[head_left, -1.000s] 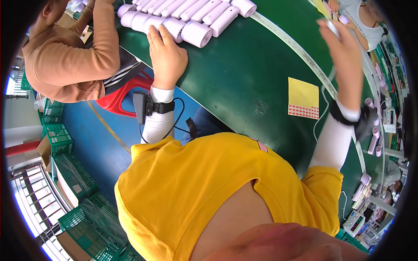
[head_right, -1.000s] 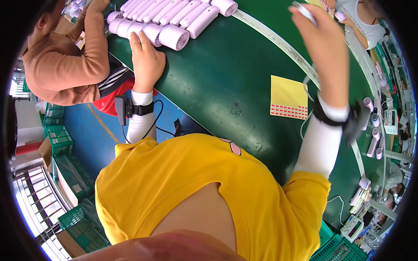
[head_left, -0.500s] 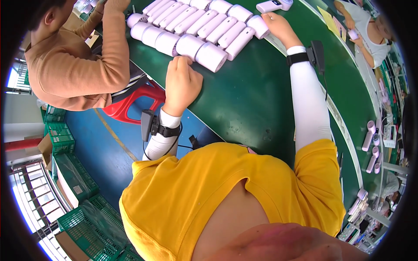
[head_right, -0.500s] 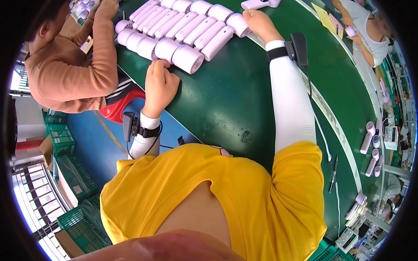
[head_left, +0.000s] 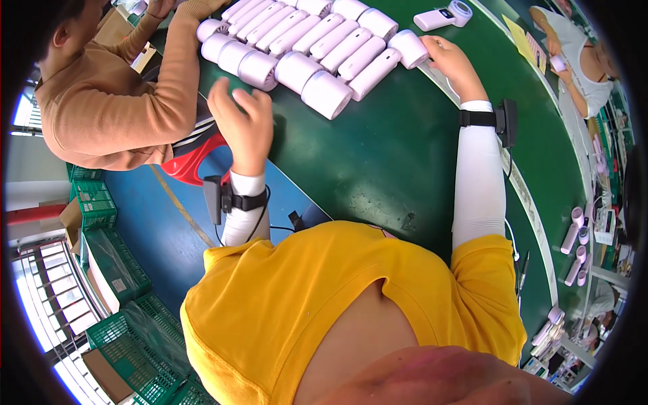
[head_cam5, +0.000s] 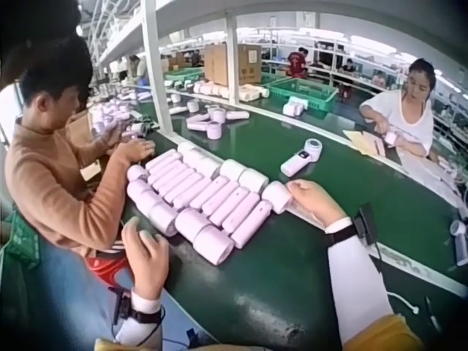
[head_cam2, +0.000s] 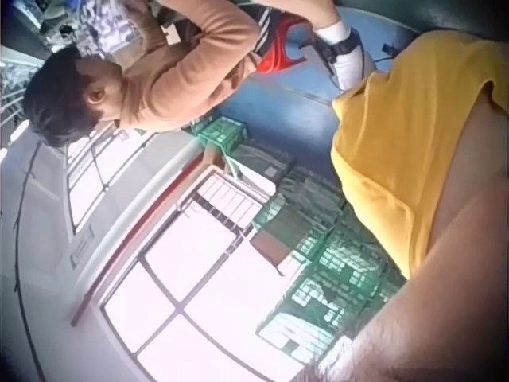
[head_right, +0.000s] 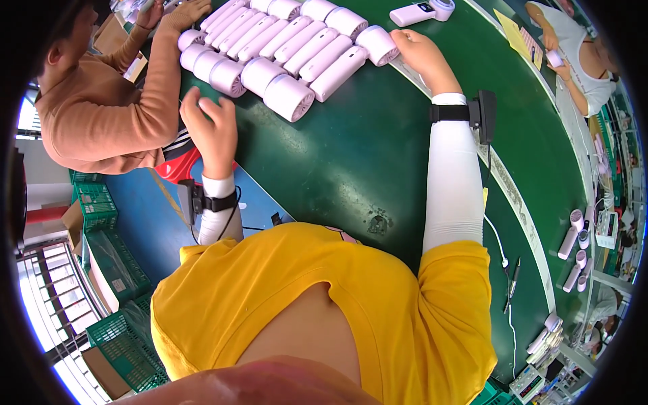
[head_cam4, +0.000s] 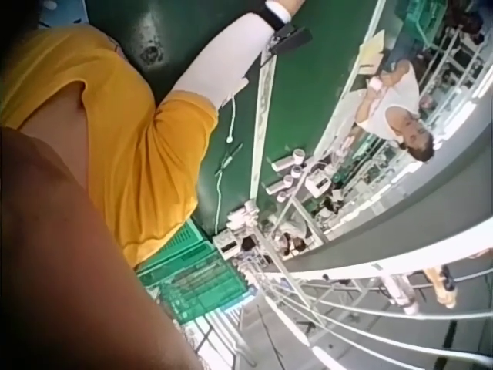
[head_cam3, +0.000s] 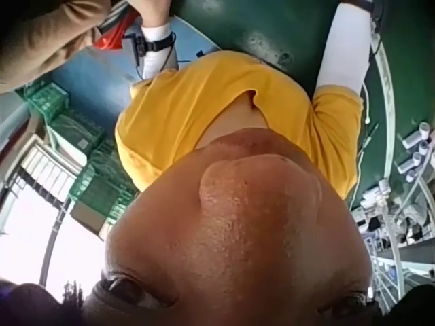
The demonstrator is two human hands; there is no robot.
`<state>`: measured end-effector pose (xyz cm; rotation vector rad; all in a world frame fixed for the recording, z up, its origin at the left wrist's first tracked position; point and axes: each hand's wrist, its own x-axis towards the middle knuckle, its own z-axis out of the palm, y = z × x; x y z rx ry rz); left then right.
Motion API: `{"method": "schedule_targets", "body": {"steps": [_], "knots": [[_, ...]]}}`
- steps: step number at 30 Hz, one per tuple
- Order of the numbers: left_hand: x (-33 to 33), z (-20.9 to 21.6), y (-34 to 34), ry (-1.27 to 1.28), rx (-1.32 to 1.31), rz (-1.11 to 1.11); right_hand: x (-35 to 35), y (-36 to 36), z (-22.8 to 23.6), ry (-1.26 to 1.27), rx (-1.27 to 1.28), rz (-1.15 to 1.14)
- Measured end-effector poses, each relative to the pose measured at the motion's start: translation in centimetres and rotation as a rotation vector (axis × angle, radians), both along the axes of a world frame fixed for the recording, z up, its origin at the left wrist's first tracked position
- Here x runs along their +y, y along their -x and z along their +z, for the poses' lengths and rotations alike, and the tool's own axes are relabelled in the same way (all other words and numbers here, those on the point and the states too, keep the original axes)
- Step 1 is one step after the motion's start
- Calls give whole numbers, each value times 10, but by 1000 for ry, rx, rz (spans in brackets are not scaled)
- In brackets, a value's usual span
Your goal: Testing handheld electronic fans by checking their digital displays and recording logs on a notepad.
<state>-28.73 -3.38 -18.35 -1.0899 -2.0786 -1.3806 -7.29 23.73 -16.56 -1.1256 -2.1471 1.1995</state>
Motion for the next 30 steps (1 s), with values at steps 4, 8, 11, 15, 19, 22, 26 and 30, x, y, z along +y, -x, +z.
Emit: {"method": "schedule_targets", "body": {"steps": [4,8,11,15,19,22,26,30], "knots": [[22,-2,29,68,-62,94,6,-13,-9,223,270,-40],[44,-7,55,72,-275,14,1,-16,-18,318,430,-113],[54,-5,62,94,-351,-19,-3,-15,-18,267,403,-151],[62,-6,63,118,-373,-4,1,-14,-19,283,434,-91],[66,-4,61,48,-385,-38,5,-17,-23,277,434,-97],[68,-1,60,49,-391,-55,5,-17,-24,248,411,-86],[75,-4,58,-12,-349,-7,2,-17,-23,237,403,-75],[79,-1,54,-33,-344,16,4,-17,-22,211,396,-68]]}}
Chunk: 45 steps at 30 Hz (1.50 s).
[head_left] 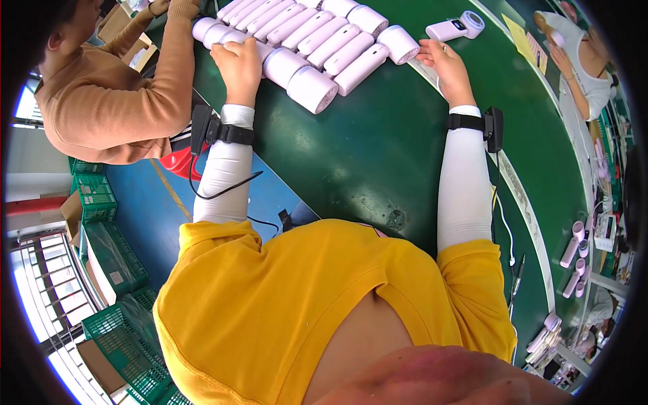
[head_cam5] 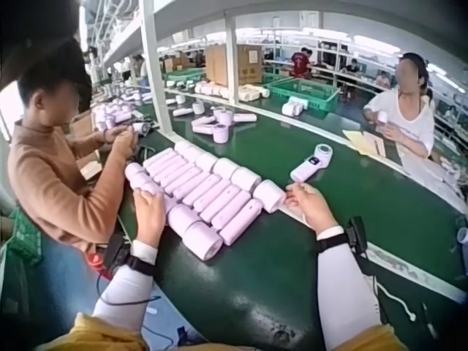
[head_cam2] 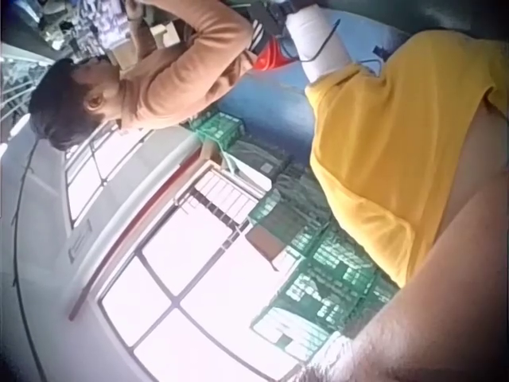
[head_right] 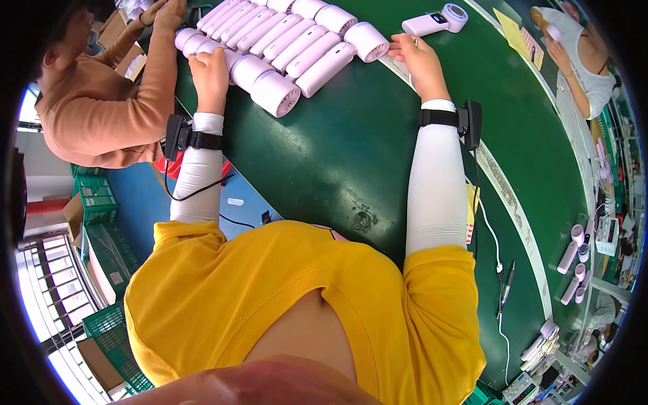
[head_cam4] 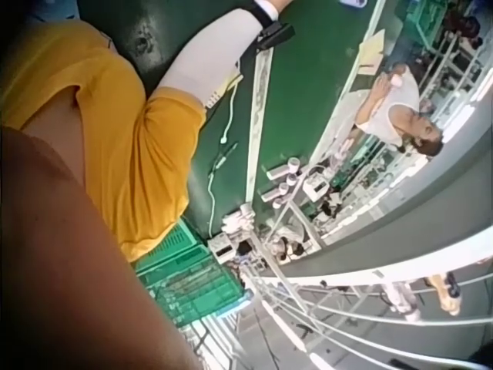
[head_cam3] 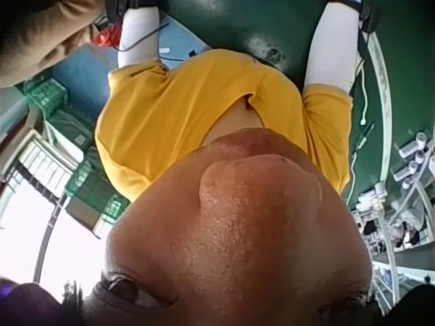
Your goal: Testing handheld electronic fans by checking their digital displays and recording logs on a notepad.
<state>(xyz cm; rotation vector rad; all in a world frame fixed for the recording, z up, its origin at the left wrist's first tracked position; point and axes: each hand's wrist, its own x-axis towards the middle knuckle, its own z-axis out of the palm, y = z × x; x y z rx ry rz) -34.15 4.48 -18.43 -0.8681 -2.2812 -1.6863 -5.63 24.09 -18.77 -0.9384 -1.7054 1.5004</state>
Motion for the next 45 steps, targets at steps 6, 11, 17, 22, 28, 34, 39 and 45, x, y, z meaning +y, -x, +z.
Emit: {"method": "schedule_targets", "body": {"steps": [6,11,17,22,28,34,39,45], "knots": [[-2,5,-1,-8,-74,-2,-4,0,1,8,1,1],[3,-8,30,-83,129,245,-3,0,1,-2,4,7],[10,-11,70,-200,-66,110,-4,-3,-1,3,2,-2],[15,-17,77,-217,-161,42,-1,0,-2,-30,14,16],[18,-10,84,-240,-204,14,-6,0,4,-33,-17,-3],[21,-11,79,-248,-185,24,3,-1,-4,-28,-2,-2],[20,-19,88,-251,-179,-1,-1,0,-3,-53,-7,-11],[32,-19,85,-257,-184,15,-2,-10,1,-51,62,-32]]}}
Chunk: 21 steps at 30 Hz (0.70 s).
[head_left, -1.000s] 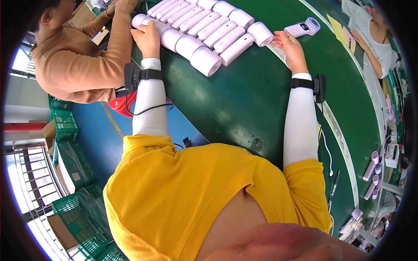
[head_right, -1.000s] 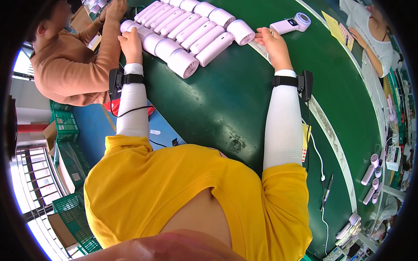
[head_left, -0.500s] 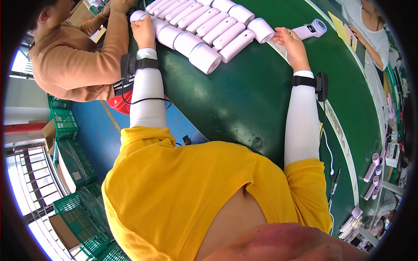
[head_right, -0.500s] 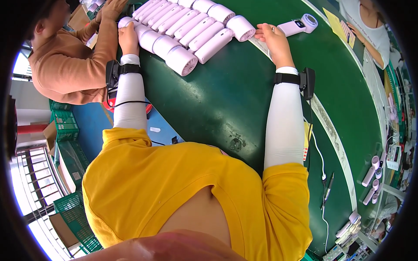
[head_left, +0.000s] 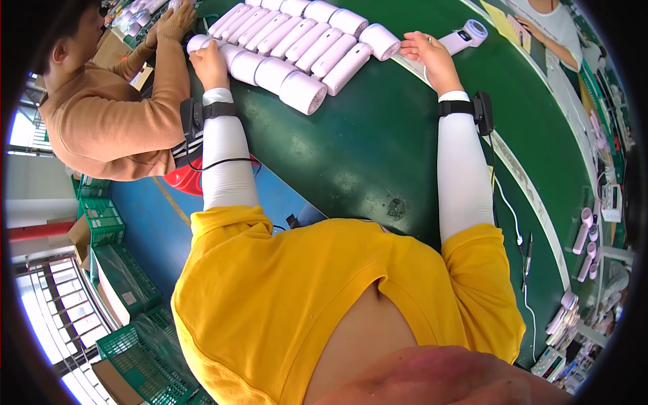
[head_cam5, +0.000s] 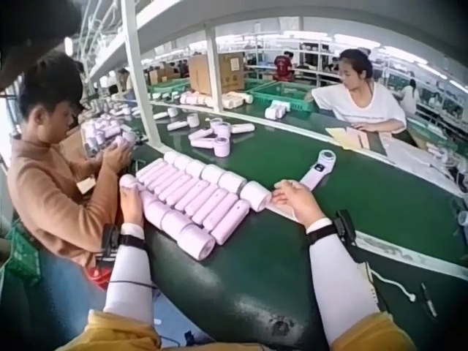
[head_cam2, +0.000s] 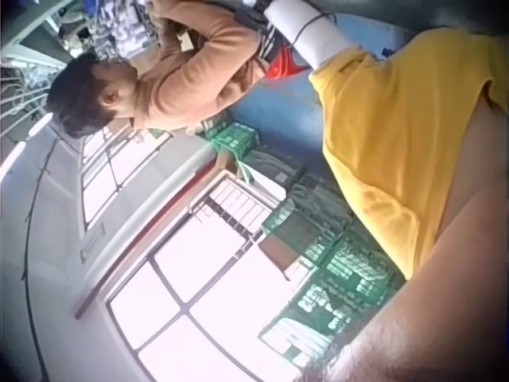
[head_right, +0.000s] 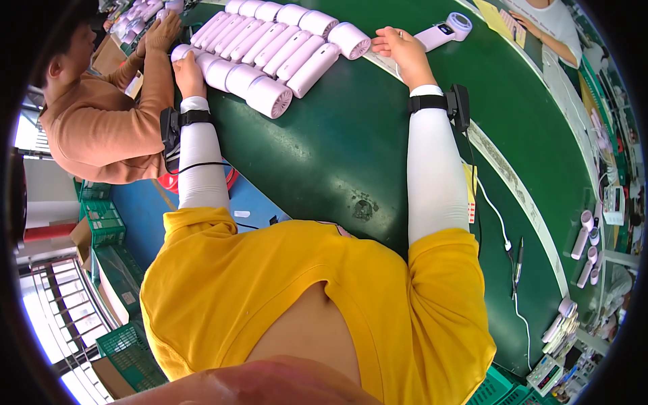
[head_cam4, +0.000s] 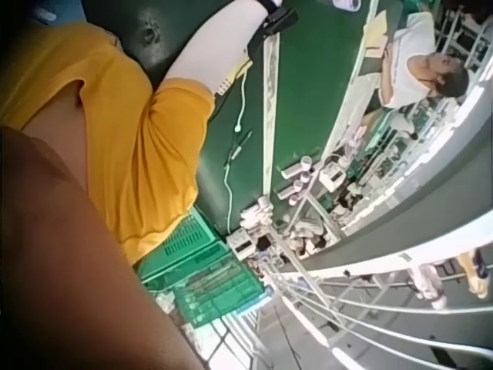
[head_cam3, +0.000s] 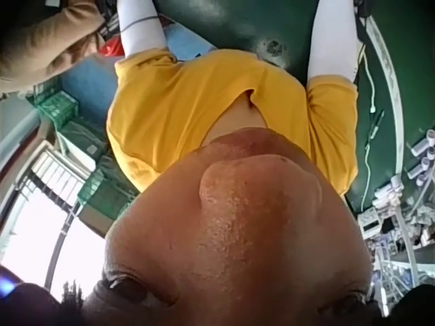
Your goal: Testing handheld electronic fans by checking their digital displays and recording logs on a notepad.
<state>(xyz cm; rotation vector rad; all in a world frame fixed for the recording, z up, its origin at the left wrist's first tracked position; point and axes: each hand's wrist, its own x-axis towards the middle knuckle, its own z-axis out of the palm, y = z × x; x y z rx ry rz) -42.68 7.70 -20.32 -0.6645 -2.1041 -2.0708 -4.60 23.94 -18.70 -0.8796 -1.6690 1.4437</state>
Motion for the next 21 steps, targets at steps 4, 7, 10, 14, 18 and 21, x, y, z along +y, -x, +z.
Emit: {"method": "schedule_targets", "body": {"steps": [4,7,10,14,18,21], "knots": [[-22,19,-26,43,5,113,-25,-9,27,151,27,-153],[-26,25,-46,93,-10,187,-33,-22,31,48,-186,-69],[-25,3,-41,-183,-117,84,-45,-8,27,5,-261,-89],[-28,21,-85,-102,-106,88,-53,16,19,6,-278,-100],[-24,19,-99,-159,-120,66,-56,30,12,1,-238,-90],[-28,14,-89,-91,-114,112,-53,34,8,-12,-247,-100]]}}
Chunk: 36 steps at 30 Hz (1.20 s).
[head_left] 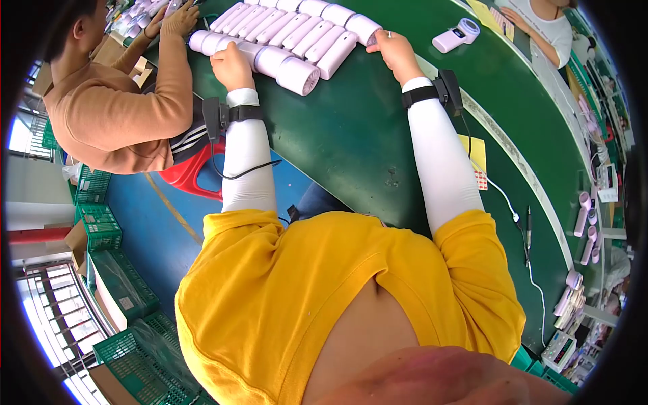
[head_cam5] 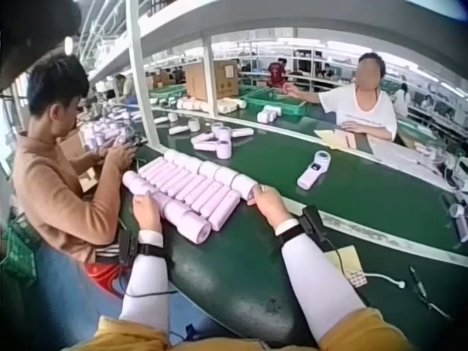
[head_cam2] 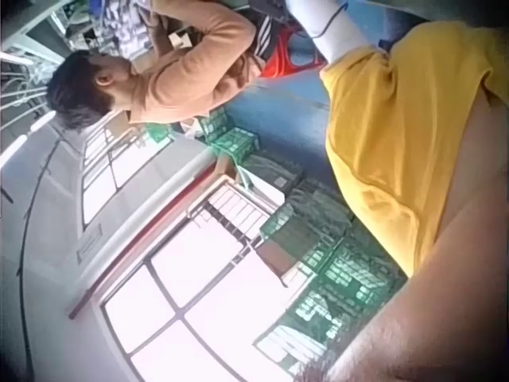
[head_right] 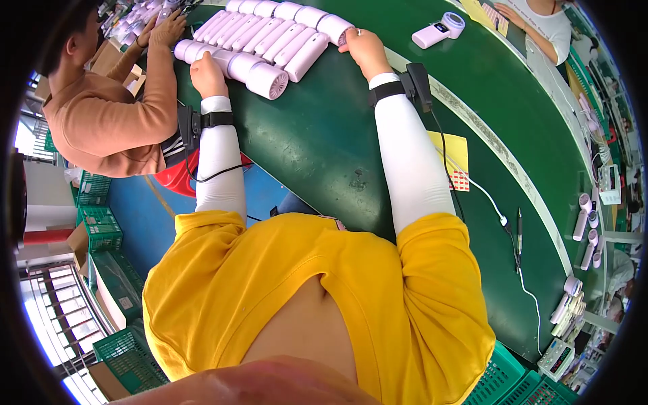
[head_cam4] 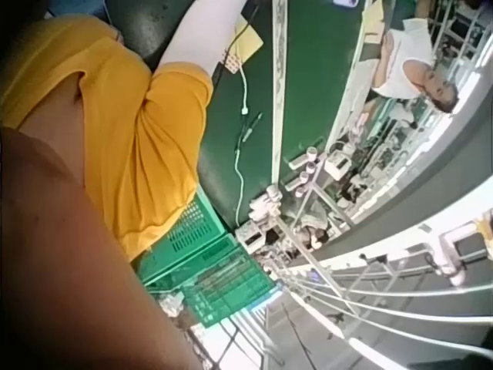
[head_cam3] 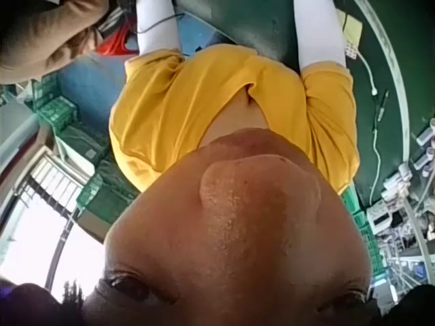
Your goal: Testing handheld electronic fans by checking their digital displays and recording logs on a notepad.
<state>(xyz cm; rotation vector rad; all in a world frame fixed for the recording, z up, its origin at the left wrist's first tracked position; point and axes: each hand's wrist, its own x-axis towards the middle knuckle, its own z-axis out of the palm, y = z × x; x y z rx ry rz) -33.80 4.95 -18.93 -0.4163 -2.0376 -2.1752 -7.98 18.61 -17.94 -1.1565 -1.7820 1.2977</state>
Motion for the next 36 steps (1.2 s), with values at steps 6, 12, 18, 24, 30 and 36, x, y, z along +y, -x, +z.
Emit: {"method": "schedule_targets", "body": {"steps": [6,12,18,24,30,36], "knots": [[-5,15,-14,184,260,110,2,-6,-7,8,-16,-45],[-58,22,-95,156,786,-396,-22,-7,0,-121,-97,169],[-62,13,-112,371,794,-567,-35,1,-3,-145,-67,280],[-58,9,-109,329,737,-596,-45,12,-3,-148,-66,285],[-62,12,-100,255,656,-417,-48,6,1,-105,-140,282],[-61,1,-66,294,302,-200,-49,4,2,-121,-150,284]]}}
